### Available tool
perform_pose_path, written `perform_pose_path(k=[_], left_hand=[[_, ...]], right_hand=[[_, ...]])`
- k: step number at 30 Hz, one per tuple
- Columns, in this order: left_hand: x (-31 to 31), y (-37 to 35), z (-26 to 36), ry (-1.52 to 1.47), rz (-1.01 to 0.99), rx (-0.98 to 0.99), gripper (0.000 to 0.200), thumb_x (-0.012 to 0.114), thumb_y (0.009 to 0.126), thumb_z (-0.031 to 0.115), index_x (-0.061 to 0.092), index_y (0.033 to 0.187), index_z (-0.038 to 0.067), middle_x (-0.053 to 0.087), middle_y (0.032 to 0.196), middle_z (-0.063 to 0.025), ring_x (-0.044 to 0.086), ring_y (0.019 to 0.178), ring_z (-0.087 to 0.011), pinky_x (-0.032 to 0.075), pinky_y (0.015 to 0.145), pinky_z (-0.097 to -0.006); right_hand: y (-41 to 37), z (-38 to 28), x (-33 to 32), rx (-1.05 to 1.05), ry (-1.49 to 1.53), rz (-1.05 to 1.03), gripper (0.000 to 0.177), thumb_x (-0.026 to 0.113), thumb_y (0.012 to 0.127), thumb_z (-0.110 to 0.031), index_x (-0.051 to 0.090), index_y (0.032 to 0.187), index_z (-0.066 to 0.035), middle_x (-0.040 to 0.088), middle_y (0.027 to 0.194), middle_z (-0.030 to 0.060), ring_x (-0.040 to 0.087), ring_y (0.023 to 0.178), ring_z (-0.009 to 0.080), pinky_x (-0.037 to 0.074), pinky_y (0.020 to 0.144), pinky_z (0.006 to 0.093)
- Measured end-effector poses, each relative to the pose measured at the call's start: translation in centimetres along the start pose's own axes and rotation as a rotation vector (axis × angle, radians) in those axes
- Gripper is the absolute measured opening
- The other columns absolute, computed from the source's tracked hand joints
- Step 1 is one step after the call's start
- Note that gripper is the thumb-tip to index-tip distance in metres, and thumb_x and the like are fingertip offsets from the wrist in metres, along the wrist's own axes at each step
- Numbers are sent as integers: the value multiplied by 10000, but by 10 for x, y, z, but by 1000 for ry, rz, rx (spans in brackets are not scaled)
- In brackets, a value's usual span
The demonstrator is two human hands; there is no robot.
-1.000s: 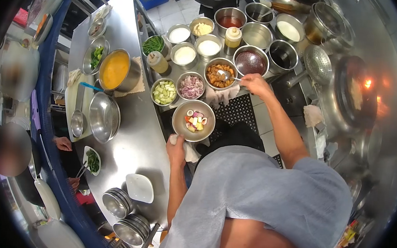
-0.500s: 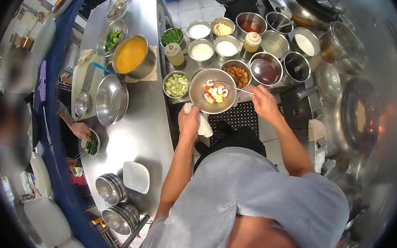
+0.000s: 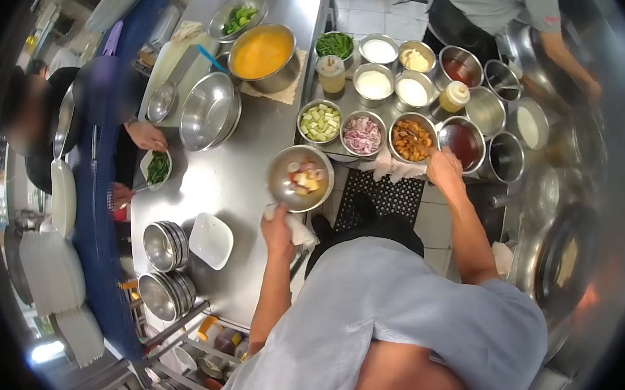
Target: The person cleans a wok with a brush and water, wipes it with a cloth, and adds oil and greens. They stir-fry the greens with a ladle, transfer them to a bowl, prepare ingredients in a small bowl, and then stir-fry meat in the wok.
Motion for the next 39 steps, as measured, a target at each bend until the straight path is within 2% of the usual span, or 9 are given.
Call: perform_pose_path(k=[4, 9, 11, 17, 19, 32, 33, 38, 39], left_hand=[[-66, 17, -55, -364, 258, -14, 350, 657, 835, 195, 550, 1076, -35, 611, 994, -121, 624, 848, -208, 525, 720, -333], [-74, -43, -46, -387, 398, 6, 519, 668, 852, 235, 442, 1254, -4, 545, 1120, -142, 553, 996, -216, 467, 851, -356], [-104, -71, -68, -389, 551, 92, 535, 663, 846, 208, 413, 1274, 4, 534, 1131, -149, 548, 1001, -227, 467, 853, -360], [-203, -120, -70, 340, 941, 175, 675, 661, 796, 168, 315, 1359, 30, 504, 1214, -209, 513, 1062, -333, 407, 929, -474], [-199, -116, -63, 1071, 1174, 271, 709, 655, 781, 189, 316, 1374, 2, 439, 1308, -263, 413, 1172, -442, 312, 995, -541], [267, -9, -187, -188, -1016, -119, 327, 564, 899, 295, 619, 1129, 69, 643, 936, -61, 633, 853, -175, 526, 782, -333], [278, -27, -248, -536, -837, -960, 302, 576, 888, 263, 624, 1107, 62, 647, 863, -54, 641, 818, -170, 532, 752, -332], [260, -22, -226, 22, -908, -669, 278, 525, 912, 233, 607, 1106, 52, 656, 995, -100, 658, 862, -180, 551, 709, -339], [257, -25, -206, 46, -874, -664, 288, 498, 926, 231, 599, 1120, 43, 656, 1011, -110, 658, 871, -178, 551, 703, -339]], right_hand=[[-30, -90, -65, -375, 228, 229, 310, 582, 817, -124, 613, 1107, -21, 559, 974, 241, 523, 965, 400, 439, 821, 475], [-54, -87, 146, -177, 718, -1091, 333, 600, 866, -229, 619, 1046, 51, 629, 745, 85, 587, 688, 141, 472, 655, 246], [-10, -16, 236, -477, 288, -524, 339, 611, 753, -170, 612, 999, 63, 655, 890, 199, 636, 837, 299, 489, 750, 363], [17, 91, 272, 649, 940, -515, 414, 579, 779, -158, 549, 1148, 28, 619, 1066, 243, 623, 927, 350, 484, 794, 413], [58, 81, 308, -217, -30, -663, 407, 492, 872, -307, 610, 1094, 14, 638, 1060, 232, 612, 970, 359, 447, 869, 450], [-39, 0, 223, 553, 1971, -871, 162, 553, 771, -9, 589, 929, -14, 625, 888, 107, 630, 739, 255, 525, 608, 369], [-46, 9, 217, 564, 1968, -856, 162, 553, 771, -9, 589, 929, -14, 625, 888, 107, 630, 739, 255, 525, 608, 369], [-66, 69, 172, -179, 1301, -212, 317, 567, 772, -174, 586, 1063, -48, 618, 942, 135, 623, 866, 278, 518, 730, 381], [-74, 87, 224, 501, 1976, -457, 375, 577, 770, -206, 582, 1113, -54, 619, 978, 151, 613, 915, 303, 513, 761, 388]])
Point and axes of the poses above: each hand's wrist, its own y-axis towards the middle knuckle, its own x-axis out of the palm, z = x × y, the point moved 7 cm from there along y, towards the middle knuckle
